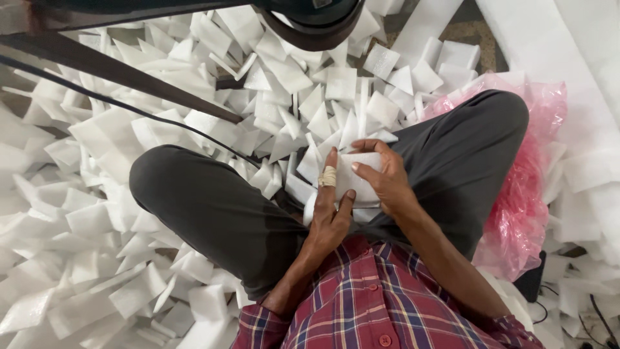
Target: The person sits on the floor and repeatedly picks up small white foam pieces, separating them by hand and placing them into a pile. The person handles the foam pieces one at a time, occasionally adjusting the pile.
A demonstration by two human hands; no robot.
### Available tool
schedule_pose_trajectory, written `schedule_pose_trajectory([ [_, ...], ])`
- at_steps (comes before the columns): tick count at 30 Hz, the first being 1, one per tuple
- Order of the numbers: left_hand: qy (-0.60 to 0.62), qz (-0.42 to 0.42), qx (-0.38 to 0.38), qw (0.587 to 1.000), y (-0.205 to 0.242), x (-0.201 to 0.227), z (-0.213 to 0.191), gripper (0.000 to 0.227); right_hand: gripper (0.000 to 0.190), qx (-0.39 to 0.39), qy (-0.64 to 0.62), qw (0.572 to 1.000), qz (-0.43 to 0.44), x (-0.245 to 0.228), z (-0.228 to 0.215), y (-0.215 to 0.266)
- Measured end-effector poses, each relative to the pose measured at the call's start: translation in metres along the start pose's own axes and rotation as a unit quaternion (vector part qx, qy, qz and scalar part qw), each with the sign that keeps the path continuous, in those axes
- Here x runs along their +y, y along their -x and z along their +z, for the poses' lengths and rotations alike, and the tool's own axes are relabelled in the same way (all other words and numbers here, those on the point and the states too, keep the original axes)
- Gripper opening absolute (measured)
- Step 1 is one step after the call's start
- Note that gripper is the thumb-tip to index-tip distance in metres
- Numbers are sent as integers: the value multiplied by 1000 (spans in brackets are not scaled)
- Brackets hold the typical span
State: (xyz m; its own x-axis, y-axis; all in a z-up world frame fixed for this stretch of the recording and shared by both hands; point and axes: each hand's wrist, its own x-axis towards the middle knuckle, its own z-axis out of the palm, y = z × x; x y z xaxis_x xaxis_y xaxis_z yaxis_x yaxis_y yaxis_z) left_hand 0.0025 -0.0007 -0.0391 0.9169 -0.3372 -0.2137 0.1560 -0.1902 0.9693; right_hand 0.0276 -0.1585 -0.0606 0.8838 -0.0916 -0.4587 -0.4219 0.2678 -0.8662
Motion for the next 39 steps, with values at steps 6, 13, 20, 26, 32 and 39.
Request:
schedule_pose_trajectory([
  [6, 9, 61, 79, 995, 3, 5, 4, 66, 51, -31, 71, 996, -46, -29, -6, 14],
  [13, 221, 5, 270, 937, -32, -13, 11, 31, 23, 2, 222, 962, -160, -57, 9, 10],
  [20, 320, 55, 300, 897, -85, 17, 5, 32, 28, 39, 376, 808, -451, -98, 17, -19],
  [26, 366, 178, 271, 872, -119, 43, -9, 27, 25, 47, 351, 759, -547, -132, 26, -47],
  [32, 280, 261, 278, 881, -122, 52, -16, 22, 30, 35, 298, 796, -526, -128, 30, -53],
  [39, 115, 206, 325, 916, -101, 48, -11, 17, 30, 28, 265, 830, -490, -105, 23, -38],
])
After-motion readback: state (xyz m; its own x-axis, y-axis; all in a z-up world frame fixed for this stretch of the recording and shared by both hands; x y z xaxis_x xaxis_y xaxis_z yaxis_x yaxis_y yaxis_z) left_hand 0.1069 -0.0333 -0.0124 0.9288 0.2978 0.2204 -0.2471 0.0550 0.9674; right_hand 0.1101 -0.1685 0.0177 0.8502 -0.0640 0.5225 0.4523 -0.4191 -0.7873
